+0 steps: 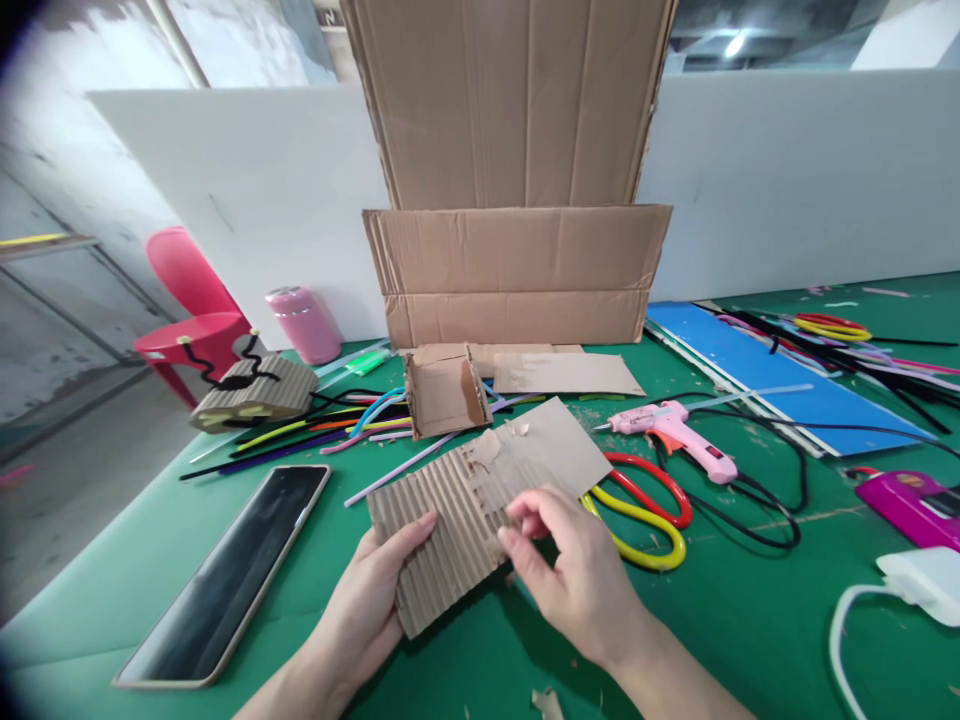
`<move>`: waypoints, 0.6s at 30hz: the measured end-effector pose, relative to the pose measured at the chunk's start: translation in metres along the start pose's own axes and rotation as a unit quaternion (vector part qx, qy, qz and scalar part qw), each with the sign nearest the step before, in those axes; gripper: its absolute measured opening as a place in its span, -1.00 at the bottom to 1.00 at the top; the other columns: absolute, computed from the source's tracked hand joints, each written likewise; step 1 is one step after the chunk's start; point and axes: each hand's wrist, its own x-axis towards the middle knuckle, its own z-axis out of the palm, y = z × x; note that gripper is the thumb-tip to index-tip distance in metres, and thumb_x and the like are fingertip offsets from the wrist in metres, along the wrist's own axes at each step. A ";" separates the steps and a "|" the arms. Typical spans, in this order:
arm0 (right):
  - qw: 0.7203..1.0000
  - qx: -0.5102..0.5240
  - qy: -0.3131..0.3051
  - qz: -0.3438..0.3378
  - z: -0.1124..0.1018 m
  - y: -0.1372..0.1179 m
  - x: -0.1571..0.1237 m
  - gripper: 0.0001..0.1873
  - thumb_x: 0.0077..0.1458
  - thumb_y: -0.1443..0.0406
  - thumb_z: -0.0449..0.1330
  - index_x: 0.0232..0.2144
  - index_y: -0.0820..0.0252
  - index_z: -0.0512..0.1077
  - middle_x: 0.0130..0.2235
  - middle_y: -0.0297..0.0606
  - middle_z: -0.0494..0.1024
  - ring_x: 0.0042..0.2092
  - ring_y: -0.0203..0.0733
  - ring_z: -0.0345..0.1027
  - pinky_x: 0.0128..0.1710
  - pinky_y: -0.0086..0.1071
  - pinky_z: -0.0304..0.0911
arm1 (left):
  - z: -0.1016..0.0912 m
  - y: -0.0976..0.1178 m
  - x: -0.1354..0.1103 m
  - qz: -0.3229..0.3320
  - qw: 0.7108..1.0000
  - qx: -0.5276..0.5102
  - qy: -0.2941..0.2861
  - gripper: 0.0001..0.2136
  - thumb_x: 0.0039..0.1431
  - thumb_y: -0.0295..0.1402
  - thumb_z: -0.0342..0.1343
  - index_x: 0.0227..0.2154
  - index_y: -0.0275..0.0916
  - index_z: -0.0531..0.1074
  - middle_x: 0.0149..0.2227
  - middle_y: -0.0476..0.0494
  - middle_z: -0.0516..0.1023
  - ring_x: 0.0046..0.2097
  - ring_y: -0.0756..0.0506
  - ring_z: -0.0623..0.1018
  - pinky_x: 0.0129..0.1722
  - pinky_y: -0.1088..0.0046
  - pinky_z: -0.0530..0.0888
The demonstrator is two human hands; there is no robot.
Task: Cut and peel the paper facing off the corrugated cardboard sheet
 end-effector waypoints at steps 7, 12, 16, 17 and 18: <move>0.995 -0.052 -0.075 -0.042 0.000 -0.006 0.000 -0.96 0.03 0.34 0.00 -0.45 0.15 0.23 -0.43 -0.33 0.31 -0.38 -0.29 0.21 -0.40 -0.40 0.15 | 0.001 0.001 0.001 0.000 1.000 0.000 -0.007 -0.74 -0.06 -0.44 0.09 -0.24 -0.32 0.33 -0.32 -0.25 0.55 -0.27 -0.20 0.53 -0.28 0.24 0.46; 0.985 -0.140 -0.054 -0.081 0.002 -0.007 0.000 -0.94 -0.01 0.38 0.00 -0.49 0.15 0.22 -0.46 -0.34 0.31 -0.39 -0.27 0.20 -0.41 -0.39 0.09 | 0.001 -0.001 -0.001 0.006 1.000 -0.004 -0.004 -0.74 -0.06 -0.45 0.09 -0.24 -0.31 0.32 -0.32 -0.23 0.55 -0.27 -0.19 0.53 -0.27 0.25 0.46; 0.977 -0.181 -0.071 -0.088 0.006 -0.008 0.002 -0.88 0.05 0.38 -0.08 -0.51 0.17 0.18 -0.48 -0.34 0.27 -0.42 -0.27 0.15 -0.45 -0.38 0.04 | 0.001 -0.003 -0.003 0.009 1.000 -0.004 -0.011 -0.74 -0.05 -0.42 0.09 -0.24 -0.32 0.33 -0.31 -0.23 0.55 -0.25 -0.20 0.53 -0.25 0.27 0.45; 0.979 -0.174 -0.073 -0.082 0.007 -0.007 0.002 -0.87 0.06 0.38 -0.10 -0.50 0.17 0.16 -0.48 -0.34 0.26 -0.43 -0.28 0.15 -0.46 -0.39 0.04 | 0.001 -0.003 -0.003 0.009 1.000 -0.007 -0.011 -0.74 -0.05 -0.42 0.09 -0.24 -0.32 0.33 -0.31 -0.23 0.55 -0.25 -0.20 0.53 -0.25 0.26 0.45; 0.981 -0.163 -0.072 -0.076 0.007 -0.007 0.002 -0.86 0.07 0.37 -0.12 -0.50 0.17 0.15 -0.49 -0.34 0.25 -0.43 -0.28 0.15 -0.46 -0.39 0.05 | 0.001 -0.003 -0.003 0.008 1.000 -0.009 -0.010 -0.74 -0.05 -0.42 0.09 -0.23 -0.32 0.32 -0.31 -0.23 0.55 -0.26 -0.20 0.53 -0.26 0.26 0.45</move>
